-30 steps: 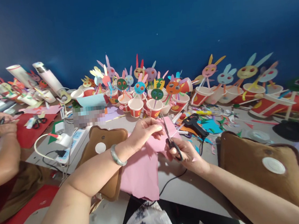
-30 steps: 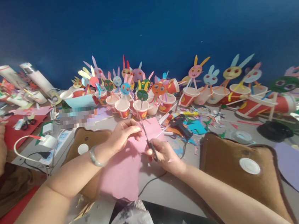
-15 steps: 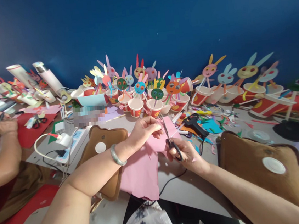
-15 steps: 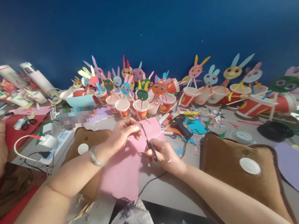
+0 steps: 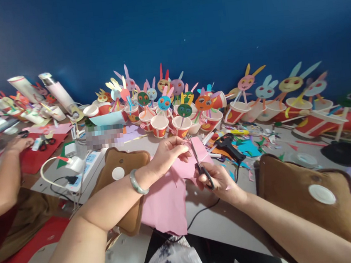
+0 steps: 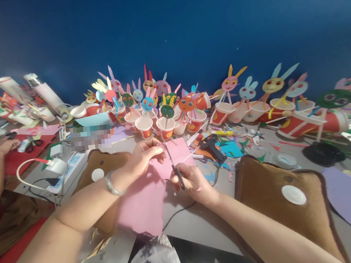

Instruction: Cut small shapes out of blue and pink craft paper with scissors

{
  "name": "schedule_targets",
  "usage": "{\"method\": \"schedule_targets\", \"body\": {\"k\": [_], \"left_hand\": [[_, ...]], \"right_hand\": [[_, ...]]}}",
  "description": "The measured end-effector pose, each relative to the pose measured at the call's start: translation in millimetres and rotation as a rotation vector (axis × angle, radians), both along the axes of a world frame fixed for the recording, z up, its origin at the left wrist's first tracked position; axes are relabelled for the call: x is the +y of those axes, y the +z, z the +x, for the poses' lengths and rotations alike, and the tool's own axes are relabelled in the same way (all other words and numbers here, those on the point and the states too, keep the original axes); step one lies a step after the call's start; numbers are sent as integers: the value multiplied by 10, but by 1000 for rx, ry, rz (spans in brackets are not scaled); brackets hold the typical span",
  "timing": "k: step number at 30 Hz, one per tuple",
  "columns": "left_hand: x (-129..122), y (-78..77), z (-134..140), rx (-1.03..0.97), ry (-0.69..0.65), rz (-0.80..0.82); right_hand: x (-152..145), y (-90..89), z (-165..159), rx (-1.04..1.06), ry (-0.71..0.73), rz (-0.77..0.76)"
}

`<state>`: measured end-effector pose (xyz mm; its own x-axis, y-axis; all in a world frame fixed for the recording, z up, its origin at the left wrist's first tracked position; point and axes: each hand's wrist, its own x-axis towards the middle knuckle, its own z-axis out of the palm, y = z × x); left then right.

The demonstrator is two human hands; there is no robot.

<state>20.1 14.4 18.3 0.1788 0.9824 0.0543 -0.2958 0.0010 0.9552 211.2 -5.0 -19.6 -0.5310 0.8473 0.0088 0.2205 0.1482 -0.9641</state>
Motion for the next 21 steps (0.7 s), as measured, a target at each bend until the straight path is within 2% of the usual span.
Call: {"method": "schedule_targets", "body": {"k": [8,21], "left_hand": [[-14,4,0,20,-27,43],[-28,19,3,37,-54,31]], "right_hand": [[11,-33,4,30,-12,-42],[10,9,7,29,3,-59]]}}
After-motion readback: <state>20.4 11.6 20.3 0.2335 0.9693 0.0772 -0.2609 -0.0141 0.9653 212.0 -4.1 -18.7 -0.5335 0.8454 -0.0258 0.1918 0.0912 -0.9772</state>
